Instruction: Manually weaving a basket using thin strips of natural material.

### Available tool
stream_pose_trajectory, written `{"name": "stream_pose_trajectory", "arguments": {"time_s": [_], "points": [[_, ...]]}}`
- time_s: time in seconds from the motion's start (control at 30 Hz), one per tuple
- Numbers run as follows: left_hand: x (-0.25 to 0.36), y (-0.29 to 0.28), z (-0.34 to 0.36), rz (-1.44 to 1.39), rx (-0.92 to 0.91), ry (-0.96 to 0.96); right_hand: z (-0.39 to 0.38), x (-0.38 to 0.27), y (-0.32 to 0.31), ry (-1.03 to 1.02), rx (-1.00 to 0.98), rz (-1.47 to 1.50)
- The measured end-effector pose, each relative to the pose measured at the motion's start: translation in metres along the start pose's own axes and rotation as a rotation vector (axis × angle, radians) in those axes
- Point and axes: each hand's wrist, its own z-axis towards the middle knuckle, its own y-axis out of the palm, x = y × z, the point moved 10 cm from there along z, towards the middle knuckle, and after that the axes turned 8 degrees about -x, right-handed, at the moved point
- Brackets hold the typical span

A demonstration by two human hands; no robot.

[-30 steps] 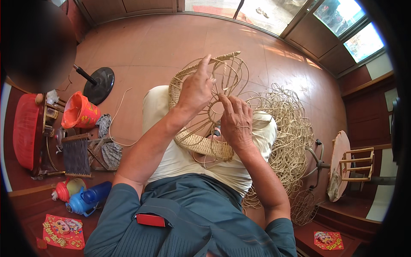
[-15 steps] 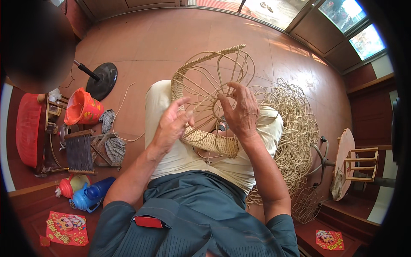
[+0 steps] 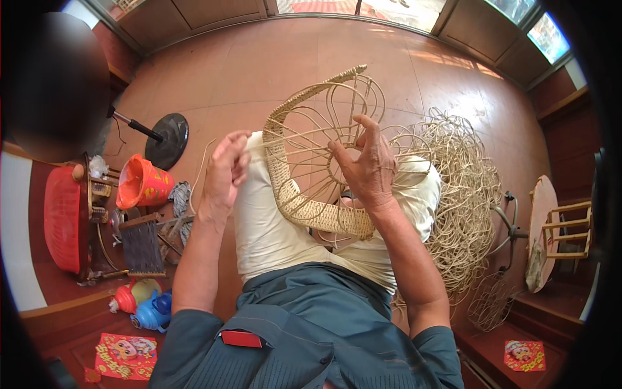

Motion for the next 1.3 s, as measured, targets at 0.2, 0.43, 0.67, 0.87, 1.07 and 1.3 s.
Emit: {"name": "stream_pose_trajectory", "arguments": {"time_s": [0.2, 0.43, 0.67, 0.87, 1.07, 1.3], "points": [[0.013, -0.041, -0.038, 0.350, 0.255, 0.047, 0.001, 0.005, -0.005, -0.016, 0.006, 0.015], [0.098, -0.171, -0.020, 0.088, 0.507, 0.146, 0.003, -0.003, 0.000, -0.076, -0.005, 0.017], [0.173, 0.033, -0.014, 0.499, 0.320, 0.780, 0.001, 0.002, 0.003, -0.059, 0.037, -0.013], [0.058, 0.145, -0.021, 1.601, -0.041, 0.722, 0.003, 0.002, 0.003, -0.090, 0.052, -0.017], [0.012, 0.124, 0.000, 1.802, -0.051, 0.764, 0.002, 0.005, 0.003, -0.064, 0.024, -0.013], [0.023, 0.118, 0.013, 1.660, -0.035, 0.651, 0.003, 0.005, 0.006, -0.067, 0.019, -0.023]]}}
